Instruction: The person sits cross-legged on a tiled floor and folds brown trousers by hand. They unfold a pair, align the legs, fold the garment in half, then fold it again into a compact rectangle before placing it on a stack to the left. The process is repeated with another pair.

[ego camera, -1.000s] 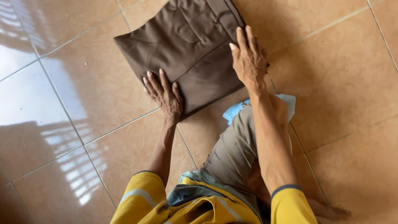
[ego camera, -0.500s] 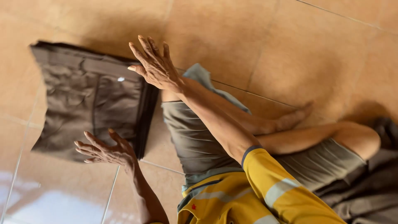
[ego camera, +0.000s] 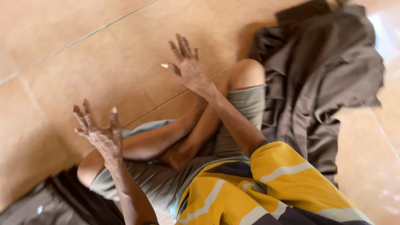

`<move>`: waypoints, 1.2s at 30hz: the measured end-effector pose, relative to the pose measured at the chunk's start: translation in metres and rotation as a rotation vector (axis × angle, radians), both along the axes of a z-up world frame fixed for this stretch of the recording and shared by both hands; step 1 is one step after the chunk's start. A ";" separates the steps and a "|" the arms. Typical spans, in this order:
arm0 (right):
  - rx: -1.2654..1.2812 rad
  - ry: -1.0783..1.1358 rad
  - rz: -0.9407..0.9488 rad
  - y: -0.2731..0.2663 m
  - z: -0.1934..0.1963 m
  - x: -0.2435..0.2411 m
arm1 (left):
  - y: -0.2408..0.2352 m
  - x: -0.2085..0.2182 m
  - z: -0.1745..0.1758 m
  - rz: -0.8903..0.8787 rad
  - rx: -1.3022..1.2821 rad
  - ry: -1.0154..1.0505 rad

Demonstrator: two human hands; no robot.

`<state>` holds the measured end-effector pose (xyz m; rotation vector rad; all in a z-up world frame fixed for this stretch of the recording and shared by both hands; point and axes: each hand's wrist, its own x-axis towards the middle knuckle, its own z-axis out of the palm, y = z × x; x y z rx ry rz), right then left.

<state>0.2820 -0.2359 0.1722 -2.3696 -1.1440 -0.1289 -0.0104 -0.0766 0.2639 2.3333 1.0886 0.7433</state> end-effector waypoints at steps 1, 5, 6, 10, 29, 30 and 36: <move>0.000 -0.006 -0.052 -0.034 0.008 0.017 | -0.009 0.030 0.003 -0.052 0.000 -0.006; 0.159 -0.165 -0.310 -0.163 0.064 0.057 | -0.058 0.141 0.011 -0.358 0.032 -0.033; 0.302 -0.136 -0.279 -0.195 0.084 0.061 | -0.073 0.167 0.012 -0.433 0.050 -0.026; 0.121 -0.155 -0.562 -0.304 0.057 0.060 | -0.159 0.256 0.029 -0.752 0.079 -0.031; 0.223 0.368 -1.078 -0.435 -0.077 0.007 | -0.408 0.335 -0.106 -1.342 -0.272 0.156; 0.188 0.302 -1.096 -0.443 -0.099 0.013 | -0.408 0.334 -0.107 -1.322 -0.353 0.194; 0.273 0.422 -0.540 -0.374 -0.062 -0.032 | -0.400 0.341 -0.092 -1.083 -0.739 0.079</move>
